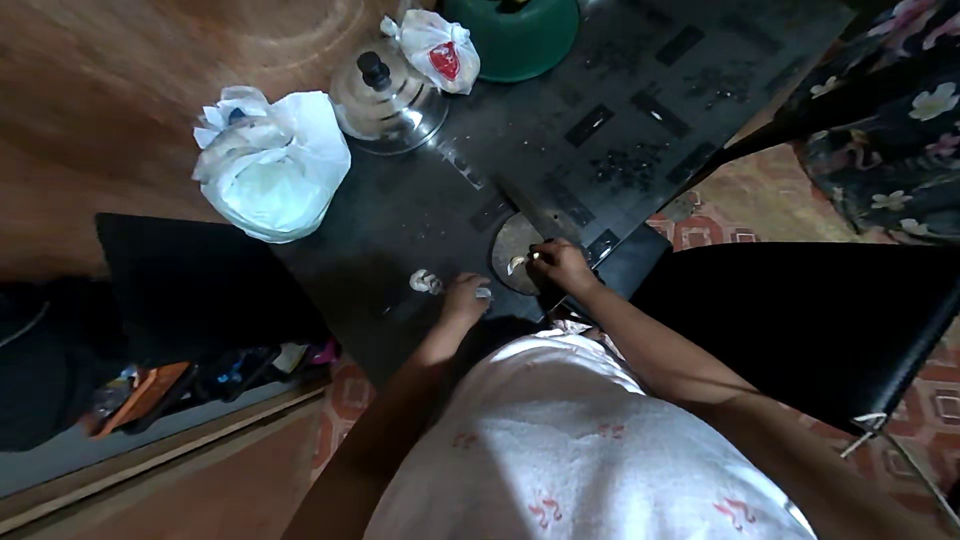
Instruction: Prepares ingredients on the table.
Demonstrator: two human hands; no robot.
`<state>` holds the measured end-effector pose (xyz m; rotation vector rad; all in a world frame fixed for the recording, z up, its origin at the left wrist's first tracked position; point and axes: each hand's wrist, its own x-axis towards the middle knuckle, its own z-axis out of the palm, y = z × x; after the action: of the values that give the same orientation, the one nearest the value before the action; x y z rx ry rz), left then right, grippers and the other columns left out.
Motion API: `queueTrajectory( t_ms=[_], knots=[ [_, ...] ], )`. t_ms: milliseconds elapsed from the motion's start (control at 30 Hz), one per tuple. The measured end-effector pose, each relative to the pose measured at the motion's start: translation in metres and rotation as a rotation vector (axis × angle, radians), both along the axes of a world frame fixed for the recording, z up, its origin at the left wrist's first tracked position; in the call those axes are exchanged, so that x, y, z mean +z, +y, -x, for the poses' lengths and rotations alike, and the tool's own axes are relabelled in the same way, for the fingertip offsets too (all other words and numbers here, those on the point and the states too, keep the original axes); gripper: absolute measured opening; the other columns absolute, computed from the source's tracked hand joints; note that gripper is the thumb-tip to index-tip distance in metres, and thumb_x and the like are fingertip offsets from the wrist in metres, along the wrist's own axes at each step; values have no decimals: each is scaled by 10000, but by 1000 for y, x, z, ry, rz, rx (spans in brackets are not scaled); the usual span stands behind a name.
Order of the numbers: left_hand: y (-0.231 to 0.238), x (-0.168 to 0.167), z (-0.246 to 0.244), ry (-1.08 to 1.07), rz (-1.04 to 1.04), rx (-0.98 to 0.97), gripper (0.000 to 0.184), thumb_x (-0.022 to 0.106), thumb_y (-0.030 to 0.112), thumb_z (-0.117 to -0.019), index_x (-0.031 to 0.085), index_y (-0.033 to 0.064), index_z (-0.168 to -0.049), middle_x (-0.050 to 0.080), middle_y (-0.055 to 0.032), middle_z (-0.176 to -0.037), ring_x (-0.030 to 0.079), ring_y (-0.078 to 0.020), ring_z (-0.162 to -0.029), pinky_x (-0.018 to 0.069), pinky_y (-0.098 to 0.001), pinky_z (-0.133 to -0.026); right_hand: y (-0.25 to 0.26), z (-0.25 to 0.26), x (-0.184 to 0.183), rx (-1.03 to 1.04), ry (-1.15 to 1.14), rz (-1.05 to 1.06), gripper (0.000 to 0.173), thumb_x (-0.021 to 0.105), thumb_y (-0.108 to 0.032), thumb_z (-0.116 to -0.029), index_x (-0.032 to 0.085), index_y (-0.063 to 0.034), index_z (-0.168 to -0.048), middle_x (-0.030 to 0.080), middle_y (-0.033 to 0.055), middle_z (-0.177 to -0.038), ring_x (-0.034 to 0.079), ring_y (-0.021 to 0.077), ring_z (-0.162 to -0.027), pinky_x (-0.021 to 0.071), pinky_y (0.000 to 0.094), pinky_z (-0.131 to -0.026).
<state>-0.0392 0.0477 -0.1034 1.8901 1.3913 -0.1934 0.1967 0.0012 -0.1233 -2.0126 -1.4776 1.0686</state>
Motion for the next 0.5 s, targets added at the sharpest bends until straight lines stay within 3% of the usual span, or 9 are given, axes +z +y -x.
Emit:
queueTrajectory(
  t_ms=[100,200,300,400,500],
  knots=[
    [0,8,-10,11,-26,57,271,735,125,-914,698,54,-1172,613,-193,-1280,596,-328,-1211,482,-483,-1060,1,7,7,47,-109,-42,391,706,-137,-956,669,-136,-1346,574,216,-1369,653,380,-1144,561,549,-960],
    [1,4,-14,38,3,35,222,718,99,-920,682,3,-1117,634,-200,-1238,626,-322,-1159,505,-489,-1023,2,14,6,188,-180,-197,293,688,-136,-961,731,-168,-1249,623,174,-1292,637,341,-1167,555,510,-980],
    [1,3,-13,90,50,6,311,715,68,-908,660,10,-1209,612,-205,-1299,613,-328,-1189,495,-482,-1041,7,18,0,305,-230,-241,218,644,-144,-990,751,-158,-1180,646,147,-1265,610,342,-1205,534,510,-1004],
    [0,3,-8,83,76,-13,450,754,65,-874,634,78,-1308,583,-189,-1365,590,-320,-1243,487,-472,-1066,10,18,-1,338,-272,-228,223,629,-154,-996,743,-140,-1188,676,133,-1245,612,346,-1218,526,512,-1011],
    [-3,7,-2,55,30,-21,511,800,200,-873,636,131,-1353,568,-176,-1402,537,-323,-1319,437,-480,-1123,8,17,2,353,-261,-245,218,631,-173,-1001,752,-137,-1179,707,125,-1205,630,341,-1196,525,515,-1012]
  ],
)
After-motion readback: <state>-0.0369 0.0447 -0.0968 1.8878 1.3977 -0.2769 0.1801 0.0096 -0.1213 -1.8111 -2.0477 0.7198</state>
